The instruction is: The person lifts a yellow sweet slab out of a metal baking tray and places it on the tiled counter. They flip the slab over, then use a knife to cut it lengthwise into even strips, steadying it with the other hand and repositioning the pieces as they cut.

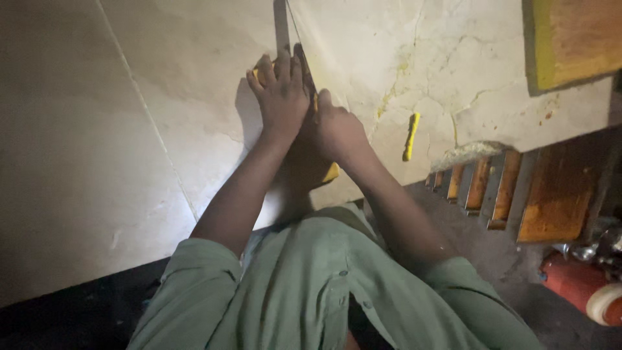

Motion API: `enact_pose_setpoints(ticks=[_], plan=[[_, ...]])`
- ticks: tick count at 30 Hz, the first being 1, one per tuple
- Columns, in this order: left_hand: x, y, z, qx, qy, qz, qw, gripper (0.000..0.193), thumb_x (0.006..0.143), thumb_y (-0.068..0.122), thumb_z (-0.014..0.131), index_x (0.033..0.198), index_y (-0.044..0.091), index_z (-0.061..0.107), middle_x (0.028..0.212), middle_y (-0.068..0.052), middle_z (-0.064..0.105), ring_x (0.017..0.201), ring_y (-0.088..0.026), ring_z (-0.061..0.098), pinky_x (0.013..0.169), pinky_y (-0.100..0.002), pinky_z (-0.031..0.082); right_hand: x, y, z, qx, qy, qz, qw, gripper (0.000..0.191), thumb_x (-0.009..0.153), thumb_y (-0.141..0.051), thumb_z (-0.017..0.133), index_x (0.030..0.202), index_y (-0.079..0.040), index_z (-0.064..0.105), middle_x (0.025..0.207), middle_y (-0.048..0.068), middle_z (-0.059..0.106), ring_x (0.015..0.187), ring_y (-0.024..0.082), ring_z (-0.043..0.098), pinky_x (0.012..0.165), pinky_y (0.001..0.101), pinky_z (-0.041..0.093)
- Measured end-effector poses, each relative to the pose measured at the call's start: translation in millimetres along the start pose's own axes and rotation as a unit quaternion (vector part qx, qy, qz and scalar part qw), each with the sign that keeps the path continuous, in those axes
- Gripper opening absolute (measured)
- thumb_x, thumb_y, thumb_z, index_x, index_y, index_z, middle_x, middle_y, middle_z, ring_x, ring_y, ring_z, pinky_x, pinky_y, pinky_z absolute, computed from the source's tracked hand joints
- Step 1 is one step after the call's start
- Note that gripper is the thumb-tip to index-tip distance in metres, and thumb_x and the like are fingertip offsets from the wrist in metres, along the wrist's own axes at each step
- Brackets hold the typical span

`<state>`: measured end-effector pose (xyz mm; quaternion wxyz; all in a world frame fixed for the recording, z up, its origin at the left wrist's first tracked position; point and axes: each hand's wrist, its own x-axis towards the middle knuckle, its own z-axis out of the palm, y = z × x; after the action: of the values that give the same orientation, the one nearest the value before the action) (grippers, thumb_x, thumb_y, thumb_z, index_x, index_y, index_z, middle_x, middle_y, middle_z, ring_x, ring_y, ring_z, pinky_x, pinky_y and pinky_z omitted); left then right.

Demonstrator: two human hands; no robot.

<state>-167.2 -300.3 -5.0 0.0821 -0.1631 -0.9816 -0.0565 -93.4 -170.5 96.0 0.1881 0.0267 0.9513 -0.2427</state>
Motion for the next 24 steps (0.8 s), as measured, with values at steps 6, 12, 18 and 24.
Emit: enact_pose_setpoints(ticks=[6,12,18,24], plan=[[5.6,5.1,-13.0,-0.049,-0.015,-0.011,0.999,0.066,0.101,0.037,0.057,0.157,0.007,0.036,0.152,-0.019,0.044,0.142,-0.049,0.036,0.105,-0.079,0.025,-14.4,16.0,7.8,-0.025,-0.009,-0.014,1.000,0.045,0.097,-0.017,0.058,0.134,0.002,0.039,0.089,0.030,0.070,0.081,0.048,0.070,0.070,0.0558,0.055],[1.2,6.1,-9.9,-0.072,-0.028,-0.020,0.997,0.068,0.105,0.035,0.057,0.161,0.010,0.029,0.157,-0.017,0.040,0.145,-0.048,0.033,0.109,-0.078,0.025,-9.8,20.0,19.3,0.028,0.006,0.009,1.000,0.036,0.097,-0.025,0.060,0.120,-0.001,0.044,0.086,0.028,0.071,0.082,0.048,0.070,0.071,0.0564,0.055],[-4.9,8.3,-19.5,-0.063,-0.030,-0.004,0.998,0.067,0.109,0.034,0.053,0.165,0.011,0.024,0.164,-0.020,0.033,0.152,-0.049,0.020,0.113,-0.078,0.023,-54.6,20.3,15.8,-0.002,-0.009,-0.005,1.000,0.050,0.088,-0.013,0.057,0.132,0.003,0.038,0.083,0.030,0.069,0.077,0.050,0.069,0.068,0.0573,0.054],[-109.9,34.6,-50.9,0.152,-0.050,0.039,0.986,0.072,0.106,0.028,0.058,0.171,0.020,0.028,0.176,-0.013,0.019,0.160,-0.044,0.018,0.123,-0.057,0.031,-11.6,25.7,35.0,0.020,-0.013,0.013,1.000,0.045,0.089,-0.020,0.061,0.124,0.001,0.041,0.085,0.029,0.070,0.081,0.048,0.070,0.071,0.0553,0.055]])
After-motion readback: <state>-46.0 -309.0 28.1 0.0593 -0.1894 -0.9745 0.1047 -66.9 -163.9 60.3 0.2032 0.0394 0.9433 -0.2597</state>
